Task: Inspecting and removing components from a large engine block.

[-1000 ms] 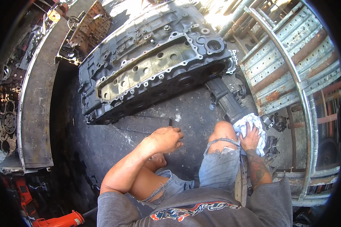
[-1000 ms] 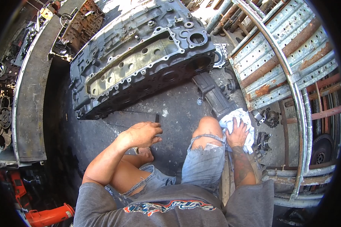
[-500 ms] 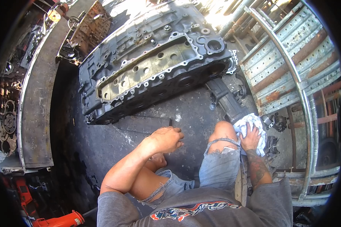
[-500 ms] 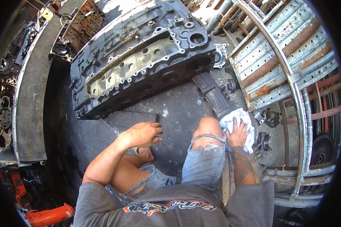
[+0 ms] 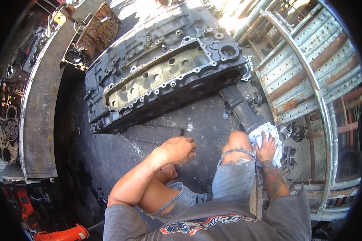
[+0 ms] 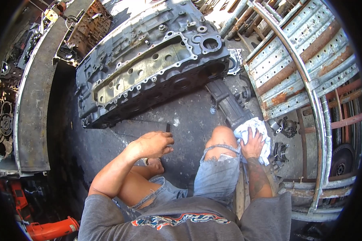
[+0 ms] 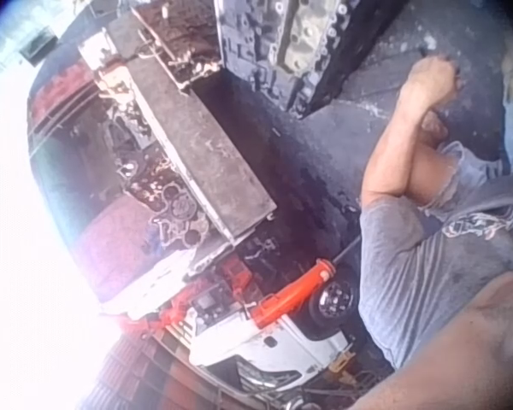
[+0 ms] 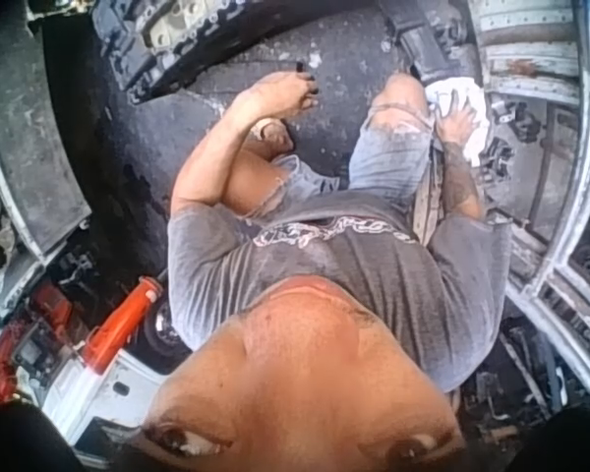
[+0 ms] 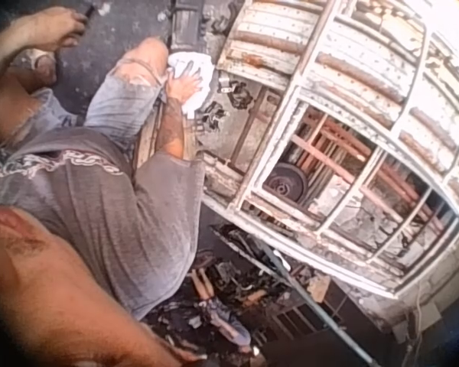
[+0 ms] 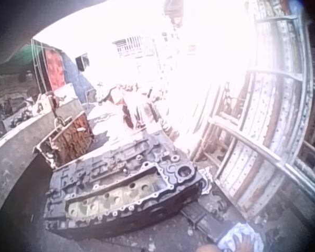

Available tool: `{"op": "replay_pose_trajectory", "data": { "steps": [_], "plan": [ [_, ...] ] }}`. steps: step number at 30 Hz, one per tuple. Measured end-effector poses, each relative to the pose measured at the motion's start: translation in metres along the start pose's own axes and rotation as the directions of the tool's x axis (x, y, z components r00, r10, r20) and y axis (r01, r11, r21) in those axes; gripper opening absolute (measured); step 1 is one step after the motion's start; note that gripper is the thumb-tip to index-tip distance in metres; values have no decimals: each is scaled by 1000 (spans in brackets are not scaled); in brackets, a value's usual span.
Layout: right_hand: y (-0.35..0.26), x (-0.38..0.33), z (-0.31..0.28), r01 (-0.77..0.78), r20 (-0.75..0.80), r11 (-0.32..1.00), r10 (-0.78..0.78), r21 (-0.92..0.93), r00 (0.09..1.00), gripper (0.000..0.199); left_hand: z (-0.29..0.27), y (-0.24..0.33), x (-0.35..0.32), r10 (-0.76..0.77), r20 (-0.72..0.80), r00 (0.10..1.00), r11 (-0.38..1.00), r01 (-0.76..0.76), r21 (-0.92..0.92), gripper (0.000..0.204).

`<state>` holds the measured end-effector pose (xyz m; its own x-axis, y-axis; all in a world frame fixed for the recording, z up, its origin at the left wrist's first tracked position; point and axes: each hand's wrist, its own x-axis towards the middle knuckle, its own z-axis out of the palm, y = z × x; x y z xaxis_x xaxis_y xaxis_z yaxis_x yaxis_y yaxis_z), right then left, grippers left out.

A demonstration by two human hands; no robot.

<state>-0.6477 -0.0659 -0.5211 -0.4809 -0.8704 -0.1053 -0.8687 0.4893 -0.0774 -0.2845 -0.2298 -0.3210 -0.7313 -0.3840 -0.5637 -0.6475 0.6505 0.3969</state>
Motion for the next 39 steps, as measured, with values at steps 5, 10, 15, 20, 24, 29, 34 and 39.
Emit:
{"op": "replay_pose_trajectory", "data": {
  "steps": [5,10,15,20,24,29,34,39],
  "plan": [
    [0,-1,1,-6,8,1000,7,-19,1000,74,1,-1,1,6,-4,1000,1000,-6,-5,31],
    [2,0,4,-1,2,1000,1,-13,1000,74,-1,0,1,0,14,1000,1000,0,-4,31],
    [2,0,5,-2,-6,999,2,-39,1000,74,-3,2,0,-8,21,1000,1000,8,3,31],
    [2,0,4,2,-3,999,-2,-37,1000,75,-1,0,-1,-1,15,1000,1000,1,2,32],
    [2,-1,5,1,-6,999,-2,-32,1000,75,-1,0,-1,6,12,1000,1000,-6,9,32],
    [2,-1,4,-6,3,1000,6,-26,1000,75,1,-1,0,5,16,1000,1000,-5,8,32],
    [2,-1,1,-6,8,1000,6,-16,1000,75,2,0,1,12,5,1000,1000,-12,6,30],
    [5,-1,4,12,2,1000,-12,10,1000,75,1,-2,4,5,-58,998,998,-8,-59,27]
  ]
}}
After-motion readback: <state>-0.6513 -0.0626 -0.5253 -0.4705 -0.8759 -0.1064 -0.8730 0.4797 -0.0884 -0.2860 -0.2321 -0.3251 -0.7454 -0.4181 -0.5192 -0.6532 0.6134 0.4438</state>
